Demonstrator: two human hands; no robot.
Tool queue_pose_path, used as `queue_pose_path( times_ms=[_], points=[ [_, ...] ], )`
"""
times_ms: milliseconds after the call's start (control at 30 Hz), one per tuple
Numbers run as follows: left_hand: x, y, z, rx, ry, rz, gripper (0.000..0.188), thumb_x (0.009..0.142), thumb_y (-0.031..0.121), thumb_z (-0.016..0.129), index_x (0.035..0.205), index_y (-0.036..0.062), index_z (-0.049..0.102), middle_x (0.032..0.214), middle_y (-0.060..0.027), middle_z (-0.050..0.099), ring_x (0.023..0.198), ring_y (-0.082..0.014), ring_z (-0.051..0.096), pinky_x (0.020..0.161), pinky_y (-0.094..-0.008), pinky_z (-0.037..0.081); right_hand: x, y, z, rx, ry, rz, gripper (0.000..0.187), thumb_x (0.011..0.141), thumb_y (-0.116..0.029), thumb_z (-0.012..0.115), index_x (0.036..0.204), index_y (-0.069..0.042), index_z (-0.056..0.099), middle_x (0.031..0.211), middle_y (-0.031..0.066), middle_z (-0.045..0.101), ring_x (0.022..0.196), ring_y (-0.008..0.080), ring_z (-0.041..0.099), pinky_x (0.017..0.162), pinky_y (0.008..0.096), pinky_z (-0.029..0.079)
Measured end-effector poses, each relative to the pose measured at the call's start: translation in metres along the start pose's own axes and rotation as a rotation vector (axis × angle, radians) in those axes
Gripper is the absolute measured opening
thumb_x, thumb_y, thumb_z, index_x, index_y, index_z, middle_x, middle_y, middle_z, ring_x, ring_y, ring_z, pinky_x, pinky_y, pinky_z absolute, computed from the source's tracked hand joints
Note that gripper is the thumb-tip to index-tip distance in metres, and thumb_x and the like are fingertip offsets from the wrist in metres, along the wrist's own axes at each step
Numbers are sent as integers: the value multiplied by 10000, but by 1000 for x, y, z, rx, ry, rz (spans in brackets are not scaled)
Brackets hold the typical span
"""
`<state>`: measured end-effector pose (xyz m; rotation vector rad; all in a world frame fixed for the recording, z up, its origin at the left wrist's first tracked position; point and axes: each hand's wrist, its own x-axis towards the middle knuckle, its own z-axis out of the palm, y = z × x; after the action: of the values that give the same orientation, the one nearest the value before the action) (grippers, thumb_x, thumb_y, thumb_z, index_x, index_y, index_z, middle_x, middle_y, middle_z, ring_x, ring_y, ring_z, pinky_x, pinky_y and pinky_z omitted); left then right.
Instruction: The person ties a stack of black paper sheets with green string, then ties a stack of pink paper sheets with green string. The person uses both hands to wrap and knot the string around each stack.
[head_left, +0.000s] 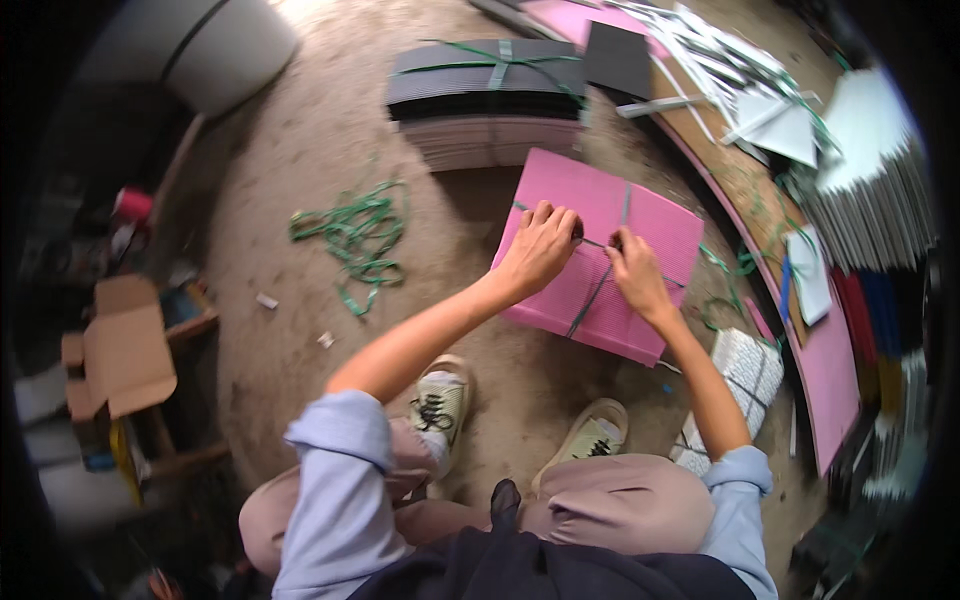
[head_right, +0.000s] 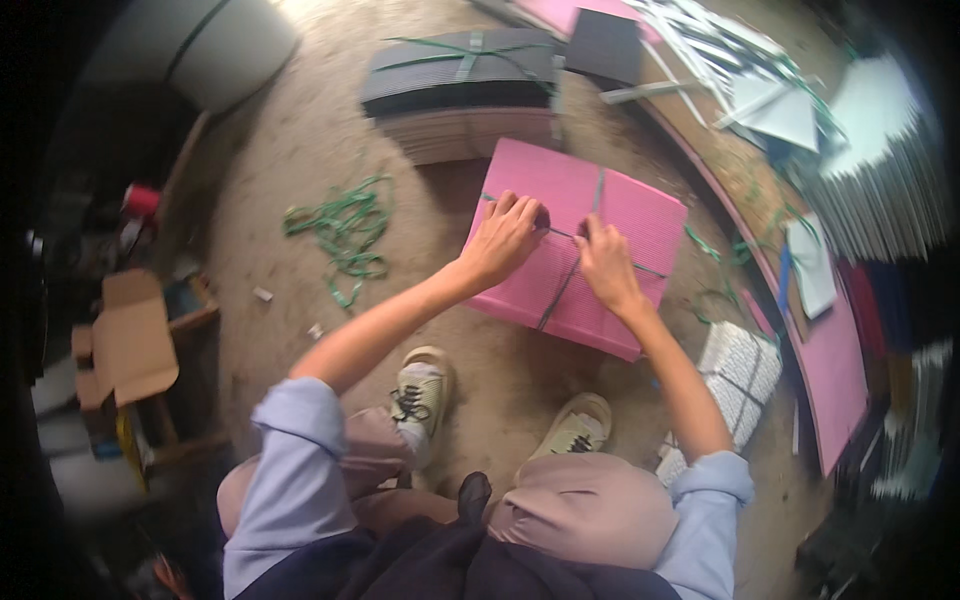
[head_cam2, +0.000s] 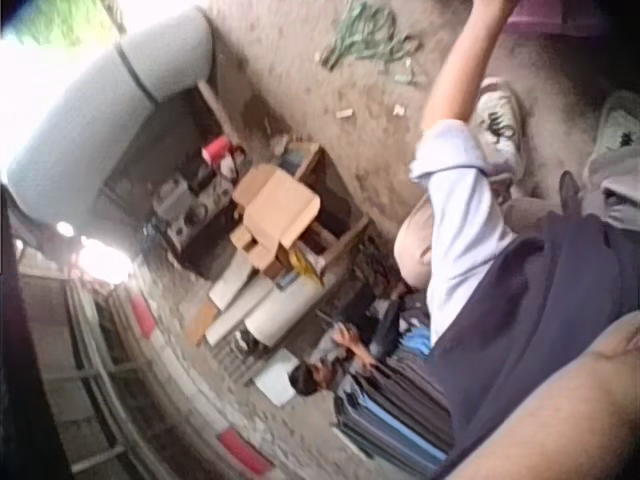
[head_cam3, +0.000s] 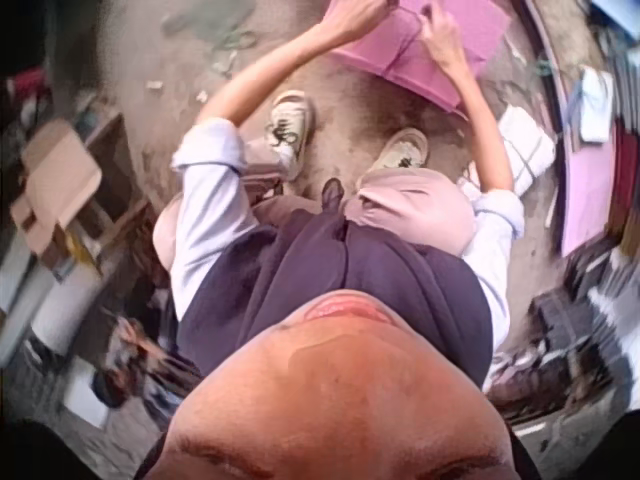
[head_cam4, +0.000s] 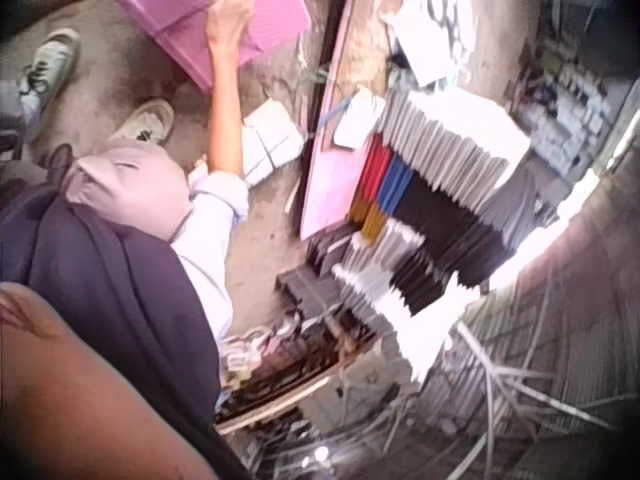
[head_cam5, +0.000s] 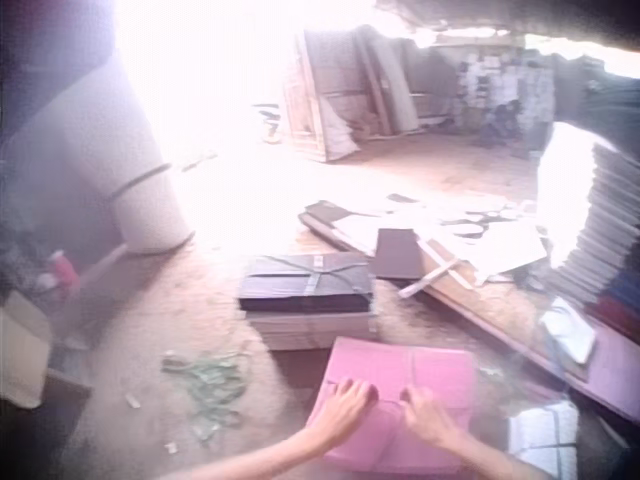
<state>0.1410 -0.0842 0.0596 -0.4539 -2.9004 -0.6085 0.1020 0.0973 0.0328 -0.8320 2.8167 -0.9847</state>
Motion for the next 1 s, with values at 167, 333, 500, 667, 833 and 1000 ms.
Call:
queue_pose_path(
  times_ms=[167, 333, 500, 667, 833, 1000],
  points=[
    [-72, -56, -134, 24, -72, 66, 442, 729, 123, 610, 1119, 30, 424, 1157, -132, 425, 1087, -291, 398, 942, -381, 327, 61, -99, -19, 363, -236, 84, 185, 785, -168, 555, 904, -29, 583, 701, 119, 552, 651, 181, 536, 613, 322, 420],
    [-171, -134, -184, 116, -148, -360, 436, 775, 250, 594, 1126, 49, 432, 1164, -151, 404, 1097, -302, 368, 942, -392, 317, 106, -129, 42, 400, -322, 41, 198, 750, -167, 573, 875, -14, 594, 705, 94, 573, 664, 166, 539, 630, 297, 426],
    [-227, -217, -87, -69, 147, -912, 510, 747, 346, 623, 1123, 62, 431, 1143, -172, 388, 1100, -332, 330, 940, -438, 290, 101, -135, 86, 355, -377, 91, 194, 758, -145, 565, 887, -2, 583, 726, 96, 579, 671, 167, 542, 642, 294, 430],
    [-211, -242, -7, 45, 409, -1086, 674, 708, 456, 633, 1210, 86, 376, 1225, -173, 297, 1174, -358, 234, 955, -532, 232, 97, -145, 92, 154, -469, 167, 190, 775, -141, 556, 902, 0, 562, 729, 101, 576, 673, 174, 545, 653, 306, 429],
    [-176, -252, -27, 149, 153, -1009, 751, 677, 472, 651, 1286, 167, 334, 1407, -159, 106, 1281, -402, 73, 907, -683, 170, 109, -150, 89, 113, -471, 162, 186, 779, -132, 553, 919, -9, 546, 732, 101, 578, 677, 174, 550, 663, 310, 427],
    [-197, -299, -1, 160, 370, -787, 456, 706, 171, 644, 1122, 102, 469, 1304, -91, 335, 1181, -328, 336, 923, -494, 325, 120, -161, 102, 141, -522, 131, 181, 793, -128, 548, 927, -8, 536, 745, 107, 584, 687, 181, 559, 670, 312, 429]
  ],
)
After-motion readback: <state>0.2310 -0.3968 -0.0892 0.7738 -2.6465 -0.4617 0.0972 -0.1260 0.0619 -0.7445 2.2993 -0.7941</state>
